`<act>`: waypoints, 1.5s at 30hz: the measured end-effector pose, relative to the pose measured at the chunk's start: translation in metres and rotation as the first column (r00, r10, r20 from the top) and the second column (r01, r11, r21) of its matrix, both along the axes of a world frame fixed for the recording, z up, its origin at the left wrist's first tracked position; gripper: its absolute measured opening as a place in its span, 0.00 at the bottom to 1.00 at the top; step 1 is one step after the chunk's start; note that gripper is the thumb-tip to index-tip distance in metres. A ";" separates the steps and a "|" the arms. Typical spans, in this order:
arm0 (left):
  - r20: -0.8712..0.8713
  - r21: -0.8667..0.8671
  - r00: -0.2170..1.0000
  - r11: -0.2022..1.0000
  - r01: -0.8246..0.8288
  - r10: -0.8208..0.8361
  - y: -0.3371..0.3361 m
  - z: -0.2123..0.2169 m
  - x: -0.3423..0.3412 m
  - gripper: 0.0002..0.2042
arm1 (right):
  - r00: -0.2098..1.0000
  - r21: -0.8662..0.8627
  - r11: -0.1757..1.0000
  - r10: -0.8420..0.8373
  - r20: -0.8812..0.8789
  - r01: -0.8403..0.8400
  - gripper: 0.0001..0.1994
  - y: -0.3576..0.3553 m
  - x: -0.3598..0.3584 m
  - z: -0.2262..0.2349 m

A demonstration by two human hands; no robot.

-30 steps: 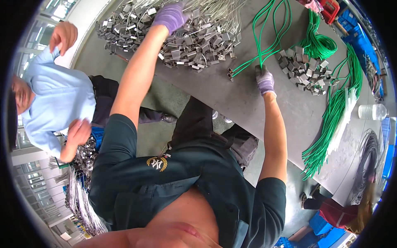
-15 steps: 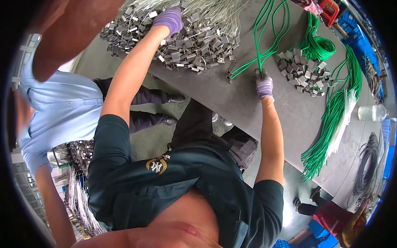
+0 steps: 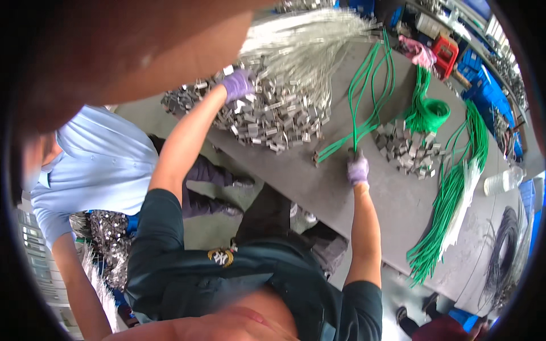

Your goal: Bundling and organizing green wires with metal connectors on a factory workbench.

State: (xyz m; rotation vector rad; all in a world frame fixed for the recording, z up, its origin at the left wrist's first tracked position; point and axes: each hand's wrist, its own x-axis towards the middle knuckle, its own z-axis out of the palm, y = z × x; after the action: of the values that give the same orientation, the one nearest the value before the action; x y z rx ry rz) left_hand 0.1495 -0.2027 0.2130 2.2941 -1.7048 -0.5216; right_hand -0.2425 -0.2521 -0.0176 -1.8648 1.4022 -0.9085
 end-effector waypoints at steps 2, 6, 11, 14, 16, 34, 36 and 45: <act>0.076 -0.002 0.997 1.000 0.010 -0.010 0.007 0.013 -0.008 0.24 | 1.000 -0.074 0.997 -0.019 -0.014 0.018 0.09 -0.001 -0.001 0.006; 0.135 0.114 0.991 0.993 -0.006 -0.009 0.006 0.021 -0.014 0.27 | 0.989 0.166 0.982 0.073 0.127 -0.094 0.12 0.009 0.001 0.044; 0.575 0.221 0.752 0.946 0.236 -0.322 -0.012 0.001 -0.002 0.17 | 0.947 0.281 0.944 0.083 0.312 -0.175 0.08 -0.007 -0.010 0.017; 0.688 0.251 0.621 0.927 0.279 -0.374 -0.003 -0.001 -0.005 0.12 | 0.936 0.211 0.963 0.090 0.339 -0.169 0.09 -0.014 -0.009 -0.009; 0.765 0.580 0.125 0.761 0.291 -0.631 -0.004 0.000 -0.014 0.10 | 0.961 0.240 0.963 0.054 0.271 -0.121 0.10 0.004 -0.005 0.029; 0.192 -0.029 0.980 0.998 0.054 -0.048 -0.015 -0.017 -0.011 0.12 | 0.923 -0.351 0.900 0.124 -0.365 -0.259 0.08 -0.067 -0.031 -0.142; 0.415 0.126 0.888 0.979 0.160 -0.198 0.003 -0.012 -0.001 0.08 | 0.916 -0.064 0.968 0.252 0.313 -0.244 0.07 -0.063 -0.003 -0.107; 0.278 0.200 0.958 0.980 0.007 -0.064 0.007 0.013 -0.025 0.11 | 0.889 0.337 0.912 0.059 0.453 -0.233 0.08 -0.007 -0.008 0.017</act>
State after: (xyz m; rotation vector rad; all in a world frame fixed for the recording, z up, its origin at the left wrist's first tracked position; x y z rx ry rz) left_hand 0.1248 -0.1957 0.2262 2.5892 -1.9030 -0.3992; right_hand -0.2501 -0.2588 -0.0005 -1.3466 1.0507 -0.8356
